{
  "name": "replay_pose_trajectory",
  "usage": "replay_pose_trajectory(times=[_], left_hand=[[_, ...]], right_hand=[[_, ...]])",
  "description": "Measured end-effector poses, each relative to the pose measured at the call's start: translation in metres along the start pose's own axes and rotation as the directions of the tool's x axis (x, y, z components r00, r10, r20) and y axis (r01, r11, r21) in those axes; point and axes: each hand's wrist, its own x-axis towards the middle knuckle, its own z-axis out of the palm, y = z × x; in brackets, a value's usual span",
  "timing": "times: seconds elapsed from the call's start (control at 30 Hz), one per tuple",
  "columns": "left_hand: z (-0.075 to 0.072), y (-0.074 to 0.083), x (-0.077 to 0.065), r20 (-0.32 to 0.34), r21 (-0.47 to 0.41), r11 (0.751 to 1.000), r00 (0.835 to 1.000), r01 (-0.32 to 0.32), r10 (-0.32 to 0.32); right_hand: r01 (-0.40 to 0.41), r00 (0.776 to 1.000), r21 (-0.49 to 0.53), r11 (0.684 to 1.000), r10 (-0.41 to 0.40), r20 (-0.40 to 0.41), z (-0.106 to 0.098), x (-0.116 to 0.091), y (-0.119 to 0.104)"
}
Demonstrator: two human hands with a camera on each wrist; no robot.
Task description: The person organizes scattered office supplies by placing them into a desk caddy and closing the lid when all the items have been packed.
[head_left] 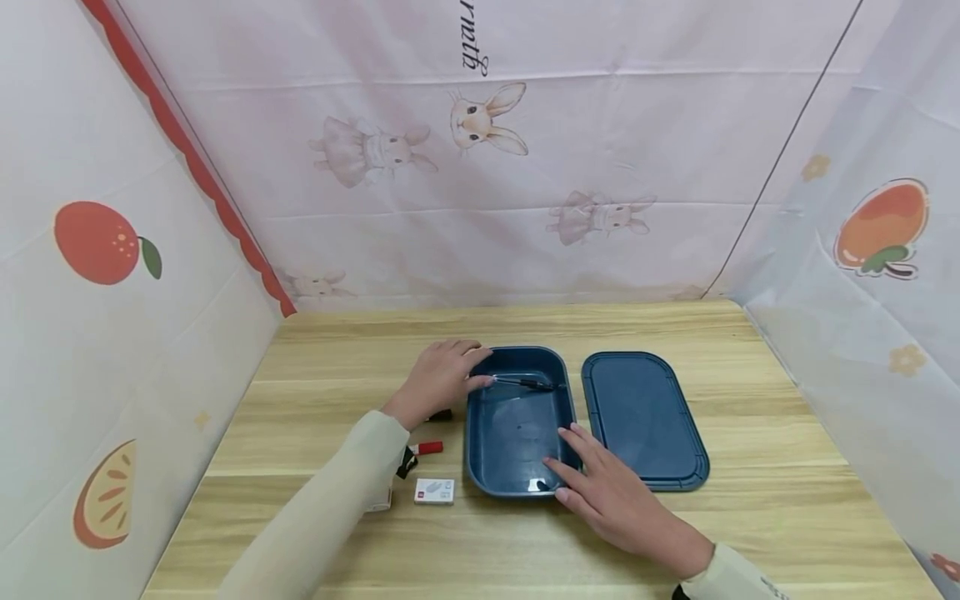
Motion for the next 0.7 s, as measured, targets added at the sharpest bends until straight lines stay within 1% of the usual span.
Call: replay_pose_trajectory(times=[0.13,0.33,0.57,0.7], left_hand=[[-0.003,-0.006,-0.008,0.003,-0.027,0.999,1.000,0.026,-0.026],[-0.006,-0.015,-0.023,-0.027,-0.031,0.998,0.998,0.049,-0.050],[-0.006,-0.026,-0.040,0.006,-0.072,0.990,0.992,0.125,-0.125],[-0.005,-0.033,-0.048,0.005,-0.081,0.987,0.990,0.141,-0.141]], right_hand=[[0.005,1.000,-0.002,1.000,-0.005,-0.010,0.001,0.000,0.001],[-0.003,1.000,0.006,1.000,0.003,0.005,0.002,0.001,0.001],[-0.007,1.000,0.016,1.000,0.007,0.024,0.001,0.001,0.001],[-0.001,1.000,0.013,1.000,0.001,0.015,0.002,0.001,0.001]])
